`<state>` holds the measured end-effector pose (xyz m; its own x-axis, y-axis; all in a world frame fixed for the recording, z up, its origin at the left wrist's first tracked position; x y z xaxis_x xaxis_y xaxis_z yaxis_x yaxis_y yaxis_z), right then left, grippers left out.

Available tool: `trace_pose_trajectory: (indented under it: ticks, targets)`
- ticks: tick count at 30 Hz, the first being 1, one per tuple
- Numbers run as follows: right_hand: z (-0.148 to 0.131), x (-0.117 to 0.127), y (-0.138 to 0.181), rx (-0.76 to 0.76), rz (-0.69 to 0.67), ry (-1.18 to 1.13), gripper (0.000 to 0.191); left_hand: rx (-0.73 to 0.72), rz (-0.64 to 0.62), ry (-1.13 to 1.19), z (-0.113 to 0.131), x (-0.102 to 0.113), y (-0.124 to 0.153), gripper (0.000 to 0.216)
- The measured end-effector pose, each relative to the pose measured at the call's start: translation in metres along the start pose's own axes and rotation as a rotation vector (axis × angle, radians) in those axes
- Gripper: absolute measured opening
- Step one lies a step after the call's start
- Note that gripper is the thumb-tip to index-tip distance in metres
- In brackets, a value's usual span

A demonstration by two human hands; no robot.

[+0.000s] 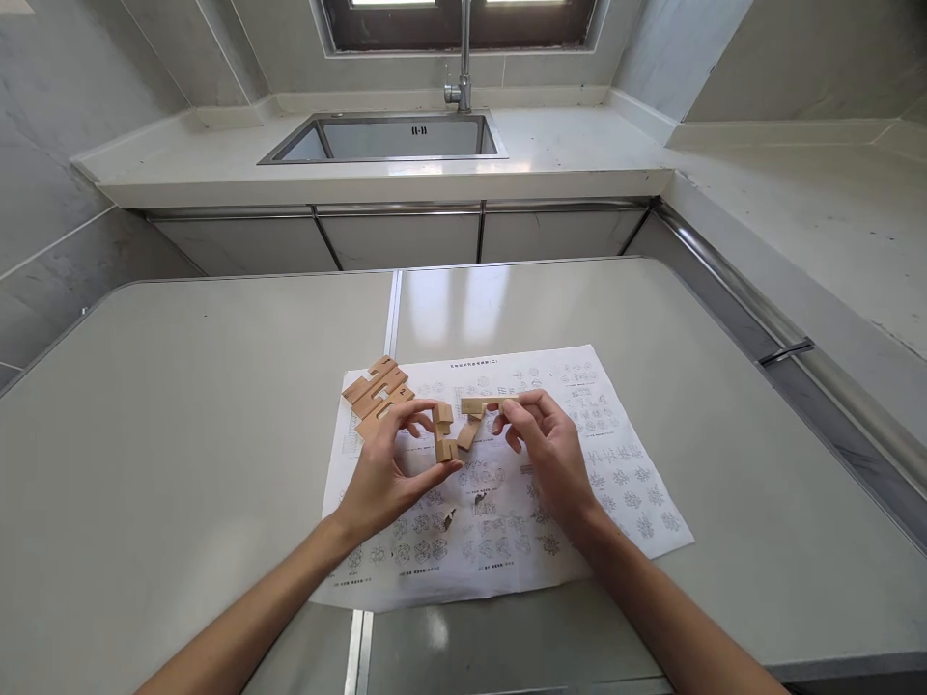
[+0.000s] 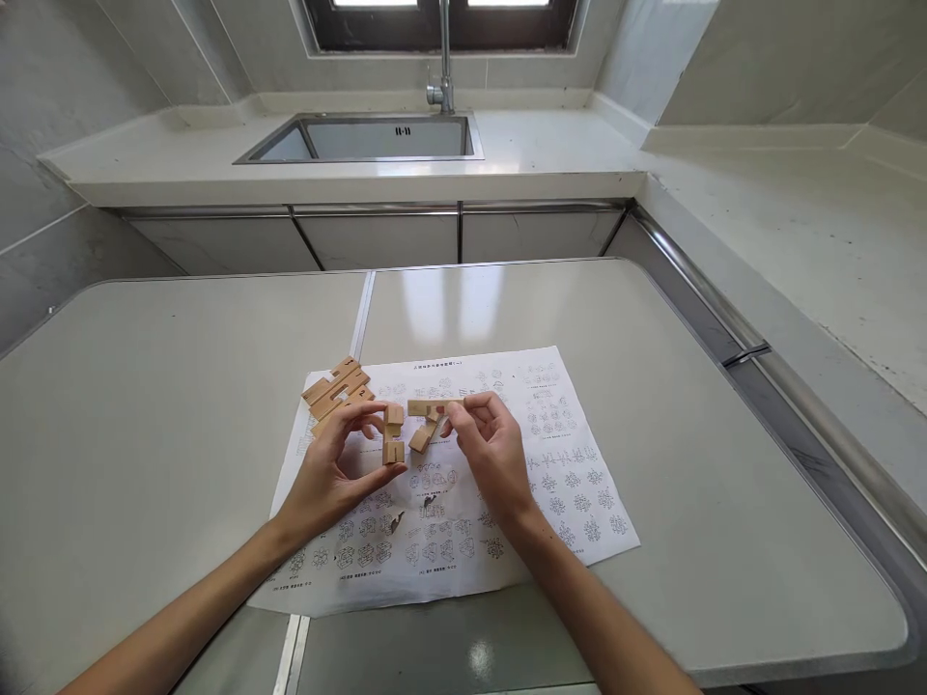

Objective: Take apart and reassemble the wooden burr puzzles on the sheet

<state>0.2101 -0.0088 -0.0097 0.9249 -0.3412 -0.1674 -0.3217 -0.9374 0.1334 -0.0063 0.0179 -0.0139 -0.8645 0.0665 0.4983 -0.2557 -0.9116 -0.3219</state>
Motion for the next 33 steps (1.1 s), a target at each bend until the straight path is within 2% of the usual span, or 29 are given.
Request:
trace_pose_trajectory:
  ticks: [4, 8, 16, 21, 28, 33]
  targets:
    - [0.003, 0.004, -0.004, -0.049, 0.059, -0.017, 0.03, -0.068, 0.011, -0.09, 0.0, -0.001, 0.001, 0.061]
    - [0.004, 0.006, -0.006, -0.017, 0.078, 0.04, 0.03, -0.059, -0.015, -0.15, -0.003, -0.003, 0.003, 0.061]
    - [0.01, 0.004, -0.005, 0.176, 0.033, 0.406, 0.028, -0.022, -0.053, -0.196, -0.008, -0.004, 0.004, 0.06]
    - [0.011, 0.002, -0.004, 0.255, 0.027, 0.521, 0.019, -0.032, -0.068, -0.214, -0.007, -0.005, 0.004, 0.06]
    - [0.013, 0.003, -0.004, 0.261, 0.043, 0.629, 0.023, -0.07, -0.115, -0.215, -0.006, -0.005, 0.003, 0.061]
    - [0.011, 0.005, -0.006, 0.21, 0.015, 0.6, 0.028, -0.114, -0.131, -0.212, -0.004, -0.005, 0.002, 0.061]
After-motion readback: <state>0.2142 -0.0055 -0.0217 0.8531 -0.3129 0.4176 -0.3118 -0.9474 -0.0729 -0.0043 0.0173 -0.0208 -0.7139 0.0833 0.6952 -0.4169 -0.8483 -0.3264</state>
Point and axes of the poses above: each hand's wrist, its own y-axis away from the middle knuckle, its own x-axis out of the back of the hand, z = x × y, the point moved 1 cm from there along -y, towards the middle knuckle, and after that the axes turned 7 degrees about z, right-handed, at the moved point
